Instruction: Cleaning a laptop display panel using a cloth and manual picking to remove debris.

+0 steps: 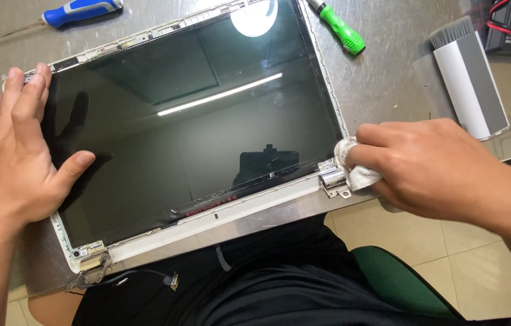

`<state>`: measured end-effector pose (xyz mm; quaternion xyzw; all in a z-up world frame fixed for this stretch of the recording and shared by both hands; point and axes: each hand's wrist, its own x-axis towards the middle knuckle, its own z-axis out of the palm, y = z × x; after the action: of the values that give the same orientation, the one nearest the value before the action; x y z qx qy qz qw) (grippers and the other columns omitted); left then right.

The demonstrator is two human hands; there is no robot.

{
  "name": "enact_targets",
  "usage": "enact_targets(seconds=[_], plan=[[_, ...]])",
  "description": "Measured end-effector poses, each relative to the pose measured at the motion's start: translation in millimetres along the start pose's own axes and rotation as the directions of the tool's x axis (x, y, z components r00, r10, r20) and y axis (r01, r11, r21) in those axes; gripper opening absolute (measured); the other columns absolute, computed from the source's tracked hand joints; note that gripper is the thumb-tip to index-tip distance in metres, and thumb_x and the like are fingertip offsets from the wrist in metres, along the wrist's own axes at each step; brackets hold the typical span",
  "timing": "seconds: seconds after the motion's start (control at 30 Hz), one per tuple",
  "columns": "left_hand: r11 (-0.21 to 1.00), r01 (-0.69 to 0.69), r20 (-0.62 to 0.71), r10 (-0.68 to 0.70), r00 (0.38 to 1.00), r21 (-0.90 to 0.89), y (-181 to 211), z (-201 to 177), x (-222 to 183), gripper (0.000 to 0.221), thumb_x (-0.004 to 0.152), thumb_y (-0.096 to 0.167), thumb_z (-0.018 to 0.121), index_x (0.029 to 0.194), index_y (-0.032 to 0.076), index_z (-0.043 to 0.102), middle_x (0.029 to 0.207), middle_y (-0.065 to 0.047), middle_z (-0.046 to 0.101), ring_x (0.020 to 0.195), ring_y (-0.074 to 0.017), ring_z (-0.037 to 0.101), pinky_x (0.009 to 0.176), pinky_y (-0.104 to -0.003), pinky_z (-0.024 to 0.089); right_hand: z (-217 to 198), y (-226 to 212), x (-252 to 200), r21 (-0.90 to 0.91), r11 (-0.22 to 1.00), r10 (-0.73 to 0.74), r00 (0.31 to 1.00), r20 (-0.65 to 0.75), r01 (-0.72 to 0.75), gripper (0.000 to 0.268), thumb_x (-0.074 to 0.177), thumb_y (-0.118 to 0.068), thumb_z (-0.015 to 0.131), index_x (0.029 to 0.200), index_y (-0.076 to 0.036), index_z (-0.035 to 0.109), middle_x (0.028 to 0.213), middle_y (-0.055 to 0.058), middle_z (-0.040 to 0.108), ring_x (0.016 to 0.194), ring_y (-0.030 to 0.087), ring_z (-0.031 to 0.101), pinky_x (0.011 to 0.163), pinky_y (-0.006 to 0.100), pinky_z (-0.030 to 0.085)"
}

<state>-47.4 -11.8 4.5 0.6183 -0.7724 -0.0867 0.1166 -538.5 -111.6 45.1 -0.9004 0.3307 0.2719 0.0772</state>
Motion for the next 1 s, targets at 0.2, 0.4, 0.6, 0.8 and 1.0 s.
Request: enact_targets(seconds=[0.2, 0.4, 0.6, 0.8, 1.0], plan=[[1.000, 0.022, 0.014, -0.022, 1.000, -0.016, 4, 2, 0, 0.093, 0.096, 0.062, 0.042, 0.161, 0.001, 0.011, 0.172, -0.030, 0.032, 0.157, -0.0629, 0.021, 0.116, -0.077, -0.002, -2, 11, 5, 0.174, 0.980, -0.114, 0.991, 0.073, 0.100, 0.030, 0.074, -0.028, 0.072, 0.102, -0.037, 0.066, 0.089, -0.013, 0.058, 0.068, 0.025, 0.064, 0.050, 0.047, 0.044], [0.999, 0.036, 0.021, -0.036, 0.999, -0.022, 4, 0, 0, 0.104, 0.092, 0.075, 0.035, 0.164, 0.003, 0.013, 0.171, -0.032, 0.035, 0.159, -0.0593, 0.022, 0.116, -0.076, -0.006, -9, 15, 0, 0.442, 0.896, -0.074, 0.996, 0.047, 0.046, 0.036, 0.085, -0.021, 0.053, 0.100, -0.037, 0.081, 0.094, -0.014, 0.072, 0.075, 0.020, 0.075, 0.067, 0.041, 0.055], [0.980, -0.179, -0.199, 0.159, 0.967, -0.088, 1, 7, -10, 0.084, 0.104, 0.045, 0.048, 0.163, -0.012, 0.028, 0.166, -0.039, 0.039, 0.160, -0.0552, 0.024, 0.131, -0.064, 0.023, 1, 33, -16, 0.575, 0.779, -0.001, 0.917, -0.398, 0.250, 0.033, 0.087, -0.004, 0.063, 0.102, -0.027, 0.081, 0.095, 0.000, 0.069, 0.075, 0.017, 0.067, 0.067, 0.032, 0.044], [0.974, -0.118, -0.177, 0.083, 0.981, -0.194, 105, -34, -8, 0.051, 0.110, -0.002, 0.062, 0.153, -0.023, 0.043, 0.163, -0.048, 0.047, 0.156, -0.0624, 0.046, 0.138, -0.066, 0.032, 27, 35, -10, 0.284, 0.925, -0.162, 0.939, -0.302, 0.251, 0.043, 0.079, -0.009, 0.066, 0.110, -0.037, 0.070, 0.112, -0.004, 0.063, 0.067, 0.027, 0.065, 0.044, 0.045, 0.049], [0.994, -0.102, -0.021, 0.101, 0.995, -0.037, 234, 21, 20, 0.080, 0.091, 0.060, 0.073, 0.149, 0.010, 0.051, 0.158, -0.008, 0.050, 0.146, -0.0306, 0.044, 0.122, -0.060, 0.020, 20, 35, -5, 0.180, 0.929, -0.268, 0.922, -0.278, 0.324, 0.047, 0.074, -0.007, 0.064, 0.108, -0.039, 0.069, 0.116, -0.008, 0.064, 0.088, 0.020, 0.068, 0.049, 0.044, 0.051]])
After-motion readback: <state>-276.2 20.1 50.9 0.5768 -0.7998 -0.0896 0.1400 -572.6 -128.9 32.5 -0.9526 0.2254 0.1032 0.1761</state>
